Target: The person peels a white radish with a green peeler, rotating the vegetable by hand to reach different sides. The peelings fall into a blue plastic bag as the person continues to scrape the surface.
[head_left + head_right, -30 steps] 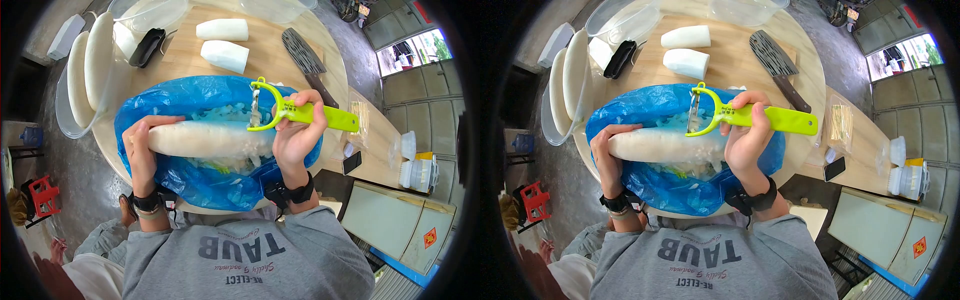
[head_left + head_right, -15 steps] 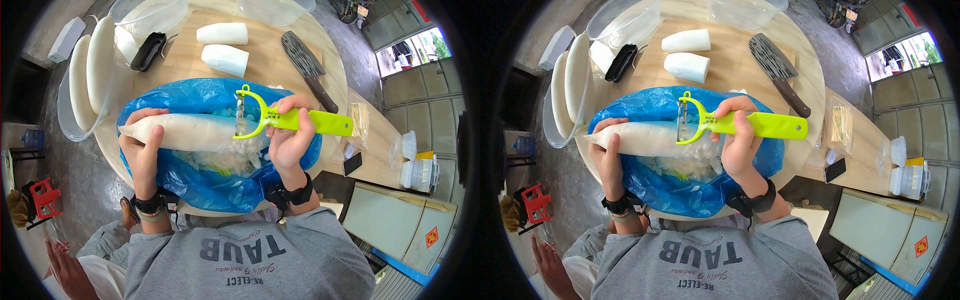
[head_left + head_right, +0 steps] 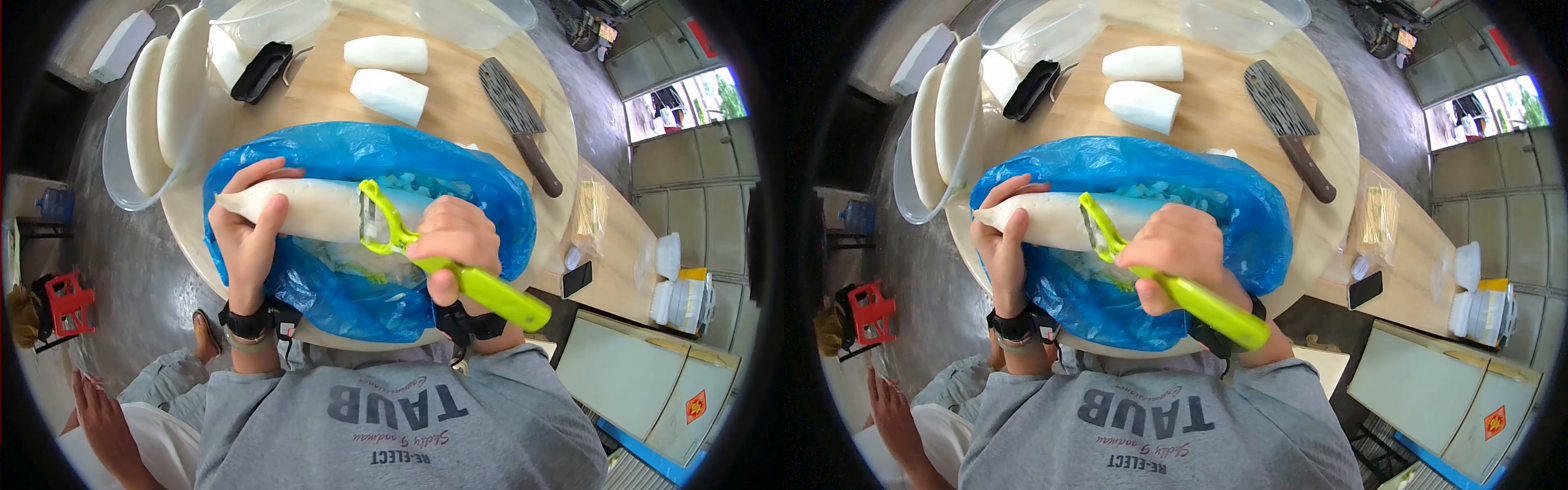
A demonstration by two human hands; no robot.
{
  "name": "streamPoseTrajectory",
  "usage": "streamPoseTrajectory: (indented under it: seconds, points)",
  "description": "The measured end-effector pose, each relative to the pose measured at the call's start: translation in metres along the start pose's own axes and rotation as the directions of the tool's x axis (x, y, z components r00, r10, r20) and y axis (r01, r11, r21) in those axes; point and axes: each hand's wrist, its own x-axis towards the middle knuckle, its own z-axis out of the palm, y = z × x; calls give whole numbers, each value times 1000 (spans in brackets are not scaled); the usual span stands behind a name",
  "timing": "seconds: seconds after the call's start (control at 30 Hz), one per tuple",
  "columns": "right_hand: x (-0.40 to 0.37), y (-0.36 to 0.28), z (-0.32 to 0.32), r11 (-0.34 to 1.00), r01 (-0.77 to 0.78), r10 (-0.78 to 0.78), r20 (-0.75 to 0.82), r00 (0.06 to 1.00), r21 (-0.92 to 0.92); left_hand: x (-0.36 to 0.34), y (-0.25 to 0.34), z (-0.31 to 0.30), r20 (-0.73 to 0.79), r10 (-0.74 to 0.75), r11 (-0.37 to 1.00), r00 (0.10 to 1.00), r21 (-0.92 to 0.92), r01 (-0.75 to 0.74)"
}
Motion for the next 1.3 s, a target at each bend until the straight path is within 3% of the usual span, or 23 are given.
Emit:
streamPoseTrajectory:
  seconds: [0.1,0.17,0.33,0.63,0.73,0.83,0.87,0.97,1.1,1.2,1.3]
  points:
    - [-8,0,4,958,-253,268,-115,956,134,-2,-4,-3,11,48,999,999,25,-48]
    - [-11,-2,3,876,-380,443,-188,876,296,-1,-9,-2,-42,114,993,993,18,-113]
    - [-12,2,1,863,-365,449,-198,871,350,-3,-10,-4,-196,115,993,974,13,-115]
    - [-12,0,2,842,-384,456,-121,882,378,-1,-20,-13,-218,103,994,971,54,-93]
    - [-7,-11,3,758,-546,580,14,814,357,-2,-16,-10,-212,107,994,971,36,-102]
    - [-1,-17,8,761,-621,620,74,781,187,-1,-14,-9,-191,124,992,974,3,-126]
    - [-2,-18,12,718,-662,663,81,745,216,-1,-13,-9,-194,138,990,971,-3,-141]
    - [0,-18,18,822,-560,552,100,828,105,-2,-13,-7,-193,156,986,969,-24,-164]
    - [-8,-12,16,861,-503,507,-46,861,76,-2,-13,-8,-182,165,985,969,-27,-173]
    - [-20,0,11,855,-473,514,-229,826,211,-1,-15,-9,-172,173,984,970,-20,-179]
    - [-16,-5,13,868,-364,445,-206,871,337,-1,-14,-9,-165,173,984,971,-10,-177]
